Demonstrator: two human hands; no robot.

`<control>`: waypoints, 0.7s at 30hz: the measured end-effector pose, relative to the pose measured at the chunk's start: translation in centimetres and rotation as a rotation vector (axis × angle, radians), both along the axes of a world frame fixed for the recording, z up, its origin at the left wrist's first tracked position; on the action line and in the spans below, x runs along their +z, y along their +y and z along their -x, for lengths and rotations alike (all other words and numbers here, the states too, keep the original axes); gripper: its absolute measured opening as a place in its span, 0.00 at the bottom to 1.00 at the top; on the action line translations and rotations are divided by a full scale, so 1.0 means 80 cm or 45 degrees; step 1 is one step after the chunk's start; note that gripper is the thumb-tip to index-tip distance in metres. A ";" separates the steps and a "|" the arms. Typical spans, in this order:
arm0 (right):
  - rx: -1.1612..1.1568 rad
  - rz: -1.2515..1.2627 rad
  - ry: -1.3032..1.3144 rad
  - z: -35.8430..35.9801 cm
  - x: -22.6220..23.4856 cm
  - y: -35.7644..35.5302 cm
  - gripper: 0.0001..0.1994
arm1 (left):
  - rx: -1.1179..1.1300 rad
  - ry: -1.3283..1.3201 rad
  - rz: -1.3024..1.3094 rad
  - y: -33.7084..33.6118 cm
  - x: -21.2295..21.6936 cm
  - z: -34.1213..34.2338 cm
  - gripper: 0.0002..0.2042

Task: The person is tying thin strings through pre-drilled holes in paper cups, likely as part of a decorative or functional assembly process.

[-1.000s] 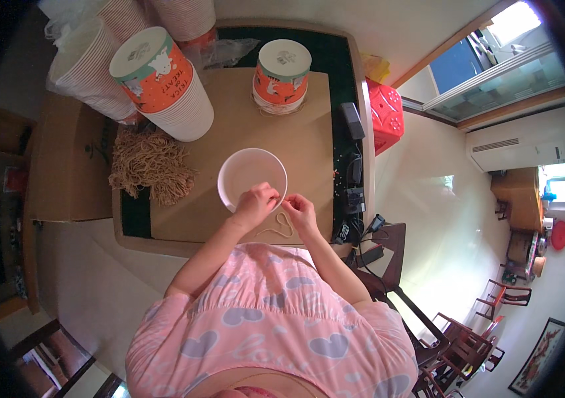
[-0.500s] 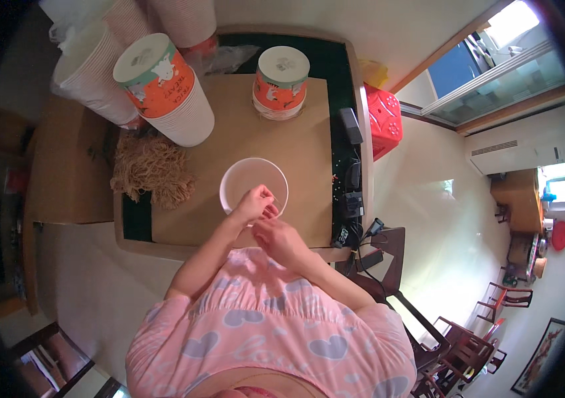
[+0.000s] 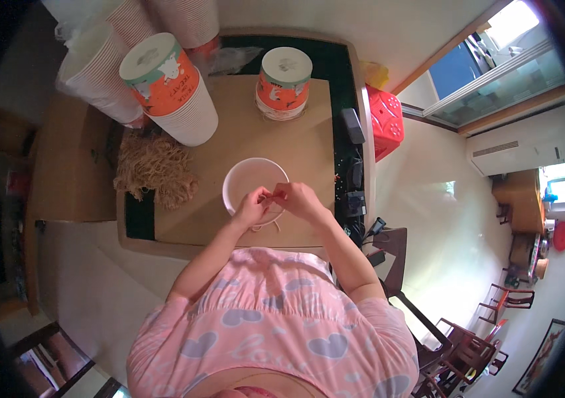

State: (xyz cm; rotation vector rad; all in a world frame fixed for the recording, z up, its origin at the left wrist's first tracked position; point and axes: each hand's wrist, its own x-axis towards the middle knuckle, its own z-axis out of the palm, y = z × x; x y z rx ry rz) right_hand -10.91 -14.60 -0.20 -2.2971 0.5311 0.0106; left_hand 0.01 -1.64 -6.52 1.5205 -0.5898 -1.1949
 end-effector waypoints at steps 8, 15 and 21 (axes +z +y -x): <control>-0.112 -0.110 0.019 0.007 -0.016 0.004 0.05 | -0.164 -0.953 0.298 0.014 0.047 -0.005 0.04; -0.221 -0.132 0.009 0.009 -0.010 0.014 0.06 | -0.254 -1.175 0.177 0.028 0.053 0.001 0.06; -0.235 -0.101 0.031 0.007 -0.007 0.015 0.06 | -0.483 -1.354 0.169 0.018 0.036 -0.007 0.05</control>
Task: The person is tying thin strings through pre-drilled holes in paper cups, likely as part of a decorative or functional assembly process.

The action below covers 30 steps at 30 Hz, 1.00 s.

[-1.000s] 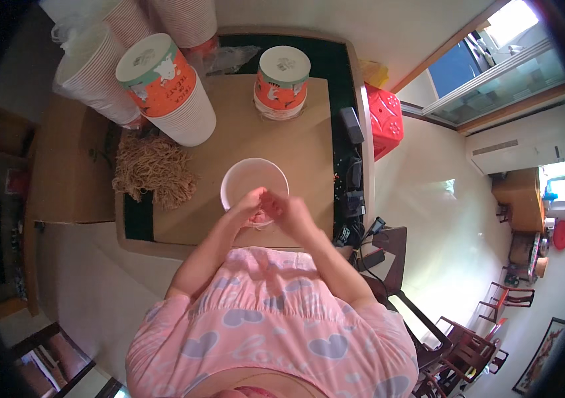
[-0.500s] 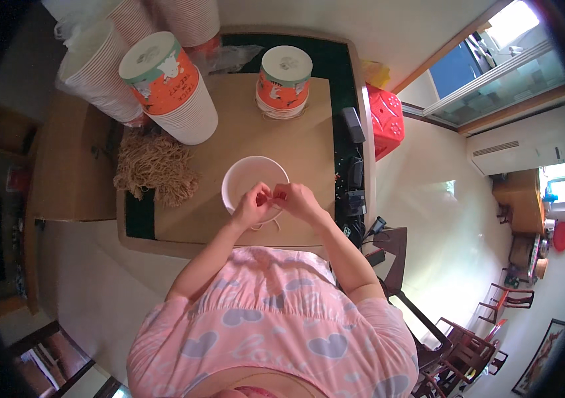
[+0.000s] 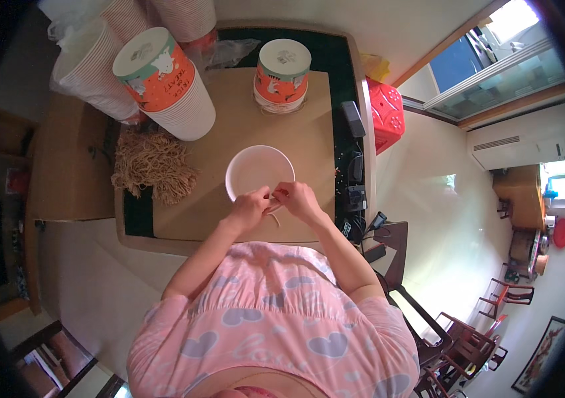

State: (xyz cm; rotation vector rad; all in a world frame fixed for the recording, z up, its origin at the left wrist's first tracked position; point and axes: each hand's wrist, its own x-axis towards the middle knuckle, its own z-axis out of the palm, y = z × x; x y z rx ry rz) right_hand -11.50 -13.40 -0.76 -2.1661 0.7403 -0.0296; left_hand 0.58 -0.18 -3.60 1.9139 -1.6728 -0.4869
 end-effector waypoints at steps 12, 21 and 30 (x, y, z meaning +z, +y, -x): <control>-0.035 -0.227 -0.120 0.009 -0.004 -0.006 0.06 | 0.141 0.423 0.071 -0.010 0.016 0.015 0.03; -0.098 0.227 -0.350 0.021 0.003 0.040 0.05 | 0.590 1.961 -0.439 -0.018 0.000 -0.004 0.03; -0.442 0.051 -0.435 0.033 -0.014 0.052 0.03 | 0.499 2.098 -0.559 -0.025 0.011 -0.001 0.04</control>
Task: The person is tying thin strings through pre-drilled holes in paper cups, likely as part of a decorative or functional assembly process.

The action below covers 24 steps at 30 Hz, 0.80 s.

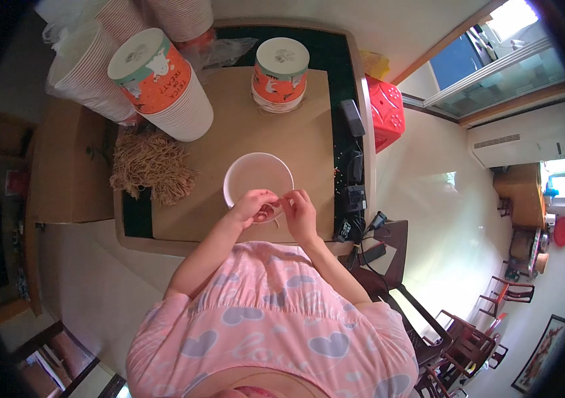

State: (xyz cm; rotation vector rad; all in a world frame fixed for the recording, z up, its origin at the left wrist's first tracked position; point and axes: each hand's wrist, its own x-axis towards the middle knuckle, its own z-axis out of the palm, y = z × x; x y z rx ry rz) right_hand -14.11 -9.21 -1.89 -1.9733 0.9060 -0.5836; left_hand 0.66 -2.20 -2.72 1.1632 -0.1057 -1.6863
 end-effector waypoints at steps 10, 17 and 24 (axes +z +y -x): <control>-0.160 -0.369 -0.234 0.000 -0.020 0.007 0.04 | 0.079 0.084 0.041 -0.001 -0.008 0.005 0.06; 0.057 0.005 -0.150 0.006 0.009 0.011 0.12 | 0.175 -0.038 -0.039 0.000 -0.010 0.006 0.07; 0.101 0.102 -0.075 0.007 0.015 0.012 0.15 | 0.208 -0.016 -0.026 0.003 -0.014 0.006 0.06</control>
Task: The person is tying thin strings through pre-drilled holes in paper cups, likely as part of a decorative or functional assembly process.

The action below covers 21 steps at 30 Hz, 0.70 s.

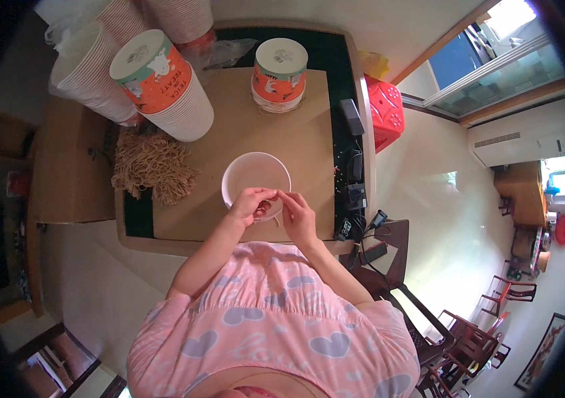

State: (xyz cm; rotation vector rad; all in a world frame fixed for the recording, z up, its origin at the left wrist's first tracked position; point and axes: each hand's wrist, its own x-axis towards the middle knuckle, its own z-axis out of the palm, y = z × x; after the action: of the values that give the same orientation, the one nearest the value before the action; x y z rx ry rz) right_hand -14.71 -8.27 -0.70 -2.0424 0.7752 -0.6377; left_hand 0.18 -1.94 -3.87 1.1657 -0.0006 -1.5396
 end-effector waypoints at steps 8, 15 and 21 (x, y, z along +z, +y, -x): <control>-0.119 -0.336 -0.087 0.000 -0.006 -0.006 0.10 | -0.074 -0.147 -0.030 0.003 0.001 -0.003 0.04; -0.105 -0.371 0.005 -0.004 -0.014 -0.015 0.05 | -0.090 -0.213 -0.033 0.003 0.005 -0.001 0.04; -0.101 -0.429 0.068 -0.007 -0.011 -0.018 0.04 | -0.102 -0.264 -0.009 0.004 0.014 0.000 0.04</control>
State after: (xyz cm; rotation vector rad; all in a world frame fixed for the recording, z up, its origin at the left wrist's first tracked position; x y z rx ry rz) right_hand -14.16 -9.70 -1.62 -1.7331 0.9319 -0.4615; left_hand 0.17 -1.65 -2.78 1.3403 -0.1830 -1.4826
